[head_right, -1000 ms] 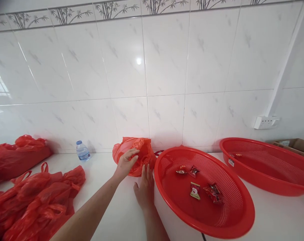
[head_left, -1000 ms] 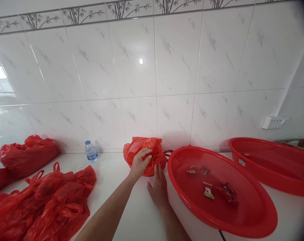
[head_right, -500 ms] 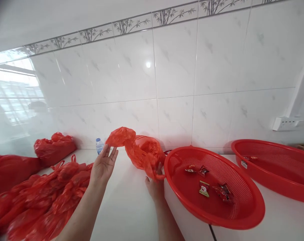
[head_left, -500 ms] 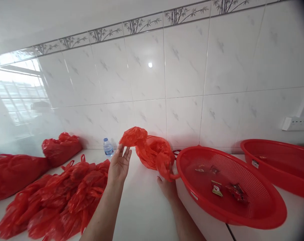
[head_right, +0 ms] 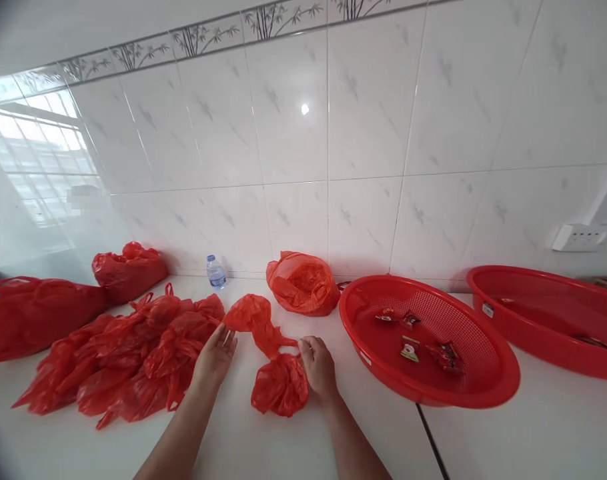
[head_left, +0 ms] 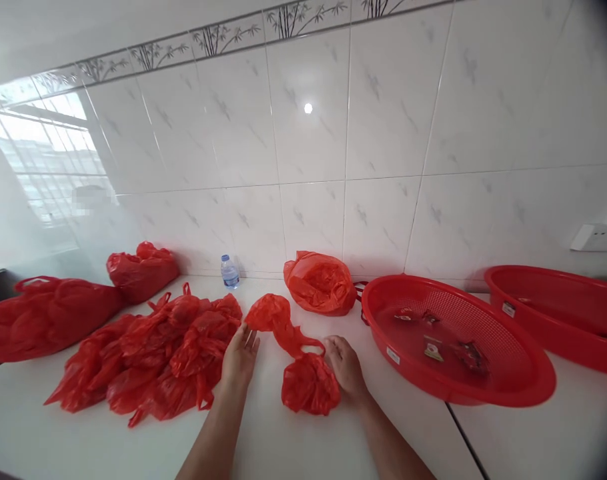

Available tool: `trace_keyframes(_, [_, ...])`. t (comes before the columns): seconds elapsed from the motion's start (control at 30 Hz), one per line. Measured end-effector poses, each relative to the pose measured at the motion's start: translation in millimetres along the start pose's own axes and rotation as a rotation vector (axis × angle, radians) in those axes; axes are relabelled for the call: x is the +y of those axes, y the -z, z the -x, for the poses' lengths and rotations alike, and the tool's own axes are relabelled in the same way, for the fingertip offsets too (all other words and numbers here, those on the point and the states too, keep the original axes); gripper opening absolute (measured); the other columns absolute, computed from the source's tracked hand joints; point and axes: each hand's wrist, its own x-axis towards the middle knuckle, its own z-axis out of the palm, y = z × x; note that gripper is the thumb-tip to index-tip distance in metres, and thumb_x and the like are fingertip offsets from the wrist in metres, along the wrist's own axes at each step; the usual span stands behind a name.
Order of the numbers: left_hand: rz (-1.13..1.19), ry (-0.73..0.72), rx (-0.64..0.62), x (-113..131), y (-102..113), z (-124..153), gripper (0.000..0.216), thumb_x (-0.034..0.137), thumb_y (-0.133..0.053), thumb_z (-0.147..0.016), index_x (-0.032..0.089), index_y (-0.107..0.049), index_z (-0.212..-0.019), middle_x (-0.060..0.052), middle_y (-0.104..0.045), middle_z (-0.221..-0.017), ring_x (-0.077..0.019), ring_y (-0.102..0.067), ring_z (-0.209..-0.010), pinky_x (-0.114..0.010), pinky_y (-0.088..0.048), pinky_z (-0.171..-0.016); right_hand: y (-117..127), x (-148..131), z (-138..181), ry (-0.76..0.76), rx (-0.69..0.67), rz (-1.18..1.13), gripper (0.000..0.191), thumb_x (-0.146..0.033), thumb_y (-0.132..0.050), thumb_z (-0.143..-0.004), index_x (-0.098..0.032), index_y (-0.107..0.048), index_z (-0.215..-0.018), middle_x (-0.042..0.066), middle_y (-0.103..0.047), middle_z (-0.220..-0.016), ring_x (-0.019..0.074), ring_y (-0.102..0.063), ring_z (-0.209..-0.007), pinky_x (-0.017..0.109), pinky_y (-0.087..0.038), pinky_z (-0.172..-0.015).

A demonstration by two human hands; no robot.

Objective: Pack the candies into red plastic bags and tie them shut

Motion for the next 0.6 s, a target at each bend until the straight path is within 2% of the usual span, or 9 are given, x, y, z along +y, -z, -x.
trace_keyframes(0.07, [-0.034,-0.001,0.039,-15.4,-2.5,9.2,0.024,0.035,-0.054,-0.079,0.024,-0.059,-0.099,-0.01,-0.062,-0.109,-0.0241,-0.06,-0.103,-0.042,-0.051,-0.085,2.9,-5.6,9.9,0.001,-0.105,-0.038,0.036,-0.045,-0.034,-0.089,-0.022,-0.06,-0.098,0.005,-0.064,-0.093,0.018,-0.062,-0.083,0.029,-0.049,-0.074])
trace_keyframes(0.13, [-0.213,-0.122,0.094,-21.2,-9.7,21.2,0.034,0.036,-0.057,-0.078,0.024,-0.055,-0.11,-0.012,-0.049,-0.128,-0.0274,-0.05,-0.117,-0.046,-0.045,-0.094,-1.6,-9.2,20.8,-0.01,-0.155,-0.05,0.04,-0.042,-0.045,-0.084,-0.023,-0.051,-0.119,0.007,-0.061,-0.113,0.0204,-0.059,-0.101,0.031,-0.049,-0.082])
trace_keyframes(0.2, [-0.518,-0.361,0.111,-20.7,-19.6,31.8,0.045,0.035,-0.059,-0.077,0.024,-0.05,-0.12,-0.013,-0.03,-0.143,-0.0297,-0.032,-0.132,-0.048,-0.032,-0.104,-12.9,-11.4,32.8,0.012,-0.144,0.026,0.069,-0.036,-0.061,-0.072,-0.024,-0.035,-0.135,0.009,-0.046,-0.134,0.0243,-0.047,-0.121,0.036,-0.044,-0.094])
trace_keyframes(0.27, [-0.803,-0.579,0.015,-20.2,-29.1,37.4,0.05,0.034,-0.057,-0.079,0.023,-0.047,-0.127,-0.012,-0.02,-0.149,-0.0289,-0.019,-0.138,-0.047,-0.023,-0.11,-26.7,-14.1,44.8,0.085,-0.152,0.163,0.09,-0.029,-0.069,-0.06,-0.026,-0.027,-0.14,0.008,-0.034,-0.145,0.0282,-0.034,-0.131,0.042,-0.036,-0.102])
trace_keyframes(0.3, [-0.891,-0.621,-0.09,-21.6,-32.6,38.1,0.051,0.032,-0.057,-0.079,0.023,-0.047,-0.128,-0.012,-0.021,-0.149,-0.0287,-0.018,-0.139,-0.047,-0.022,-0.11,-32.5,-16.1,50.2,0.124,-0.176,0.23,0.091,-0.026,-0.069,-0.058,-0.027,-0.029,-0.14,0.008,-0.032,-0.146,0.0295,-0.032,-0.132,0.044,-0.034,-0.104])
trace_keyframes(0.37, [-1.021,-0.587,-0.342,-28.7,-36.2,36.3,0.048,0.029,-0.059,-0.077,0.026,-0.053,-0.124,-0.011,-0.034,-0.144,-0.0306,-0.026,-0.135,-0.048,-0.024,-0.108,-39.1,-21.1,58.8,0.18,-0.231,0.341,0.074,-0.02,-0.063,-0.06,-0.029,-0.045,-0.13,0.007,-0.038,-0.142,0.03,-0.038,-0.128,0.044,-0.035,-0.102])
trace_keyframes(0.43, [-1.099,-0.508,-0.514,-38.9,-35.6,32.6,0.044,0.026,-0.061,-0.074,0.027,-0.059,-0.118,-0.01,-0.046,-0.136,-0.0316,-0.036,-0.13,-0.05,-0.026,-0.106,-37.7,-26.6,63.9,0.184,-0.281,0.402,0.049,-0.012,-0.053,-0.063,-0.028,-0.06,-0.108,0.005,-0.055,-0.124,0.0267,-0.052,-0.112,0.04,-0.042,-0.093])
trace_keyframes(0.5, [-1.124,-0.478,-0.558,-47.3,-33.3,29.4,0.042,0.025,-0.061,-0.073,0.027,-0.062,-0.115,-0.01,-0.051,-0.132,-0.0302,-0.041,-0.126,-0.05,-0.024,-0.106,-29.4,-31.5,64.7,0.111,-0.31,0.379,0.034,-0.008,-0.046,-0.063,-0.026,-0.063,-0.086,0.002,-0.064,-0.098,0.0207,-0.06,-0.089,0.032,-0.046,-0.078])
trace_keyframes(0.6, [-1.083,-0.478,-0.551,-50.2,-31.5,27.7,0.039,0.024,-0.06,-0.073,0.027,-0.065,-0.111,-0.009,-0.055,-0.128,-0.0295,-0.045,-0.121,-0.048,-0.026,-0.104,-10.5,-41.4,53.4,-0.048,-0.284,0.179,0.022,-0.012,-0.044,-0.067,-0.024,-0.06,-0.078,-0.001,-0.064,-0.078,0.0154,-0.06,-0.071,0.025,-0.045,-0.065])
